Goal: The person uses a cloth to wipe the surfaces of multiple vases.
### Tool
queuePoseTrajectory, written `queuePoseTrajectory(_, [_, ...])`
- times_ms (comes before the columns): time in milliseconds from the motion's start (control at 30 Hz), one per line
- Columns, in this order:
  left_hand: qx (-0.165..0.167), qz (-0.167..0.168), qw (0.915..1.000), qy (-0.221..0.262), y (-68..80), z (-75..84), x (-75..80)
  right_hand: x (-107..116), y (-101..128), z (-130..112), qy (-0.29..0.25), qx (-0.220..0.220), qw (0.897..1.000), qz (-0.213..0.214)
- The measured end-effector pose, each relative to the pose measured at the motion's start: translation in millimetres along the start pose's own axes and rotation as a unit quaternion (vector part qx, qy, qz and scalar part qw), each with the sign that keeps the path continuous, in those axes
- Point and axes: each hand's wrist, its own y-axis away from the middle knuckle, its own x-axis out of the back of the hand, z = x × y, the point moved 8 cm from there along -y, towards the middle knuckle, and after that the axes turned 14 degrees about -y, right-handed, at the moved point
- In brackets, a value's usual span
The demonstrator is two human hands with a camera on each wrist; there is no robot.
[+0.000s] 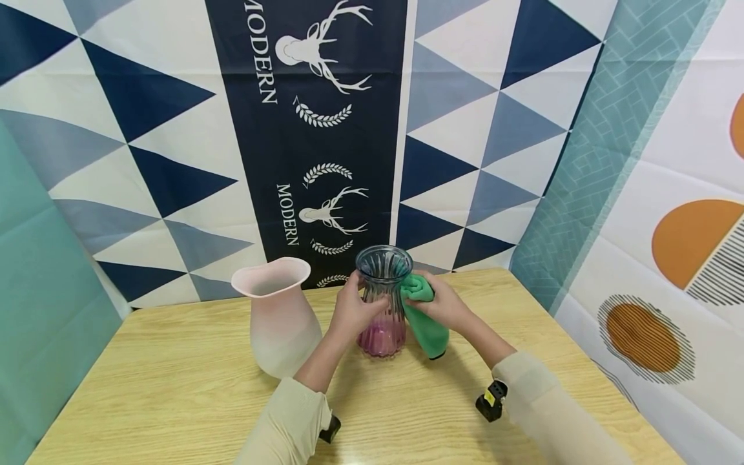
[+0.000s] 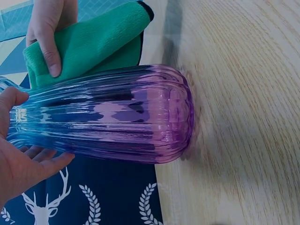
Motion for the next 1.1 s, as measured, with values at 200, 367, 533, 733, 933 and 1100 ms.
queuePoseTrajectory(200, [-0.013,0.007,0.9999,-0.008,1.8,2.7,1.5,-5.3,5.6,11.0,0.009,0.004,1.0,-0.011])
queuePoseTrajectory(367, [-0.022,0.014,0.9995,-0.016,2.8,3.4,2.1,-9.0,10.0,16.6,0.019,0.001,1.0,-0.013])
queuePoseTrajectory(533, [-0.022,0.02,0.9993,-0.022,2.3,3.3,2.0,-12.3,12.8,17.3,0.037,-0.003,0.999,-0.018])
queuePoseTrajectory(733, [-0.005,0.02,0.9996,-0.019,1.1,3.1,1.8,-18.5,13.6,23.0,0.103,0.006,0.994,-0.034])
queuePoseTrajectory(933, [0.01,0.024,0.9994,-0.022,1.4,3.6,1.6,-25.0,16.9,28.6,0.198,-0.006,0.978,-0.061])
queuePoseTrajectory(1100, [0.013,0.023,0.9994,-0.022,1.4,3.9,0.6,-26.9,19.8,29.9,0.23,-0.014,0.971,-0.065])
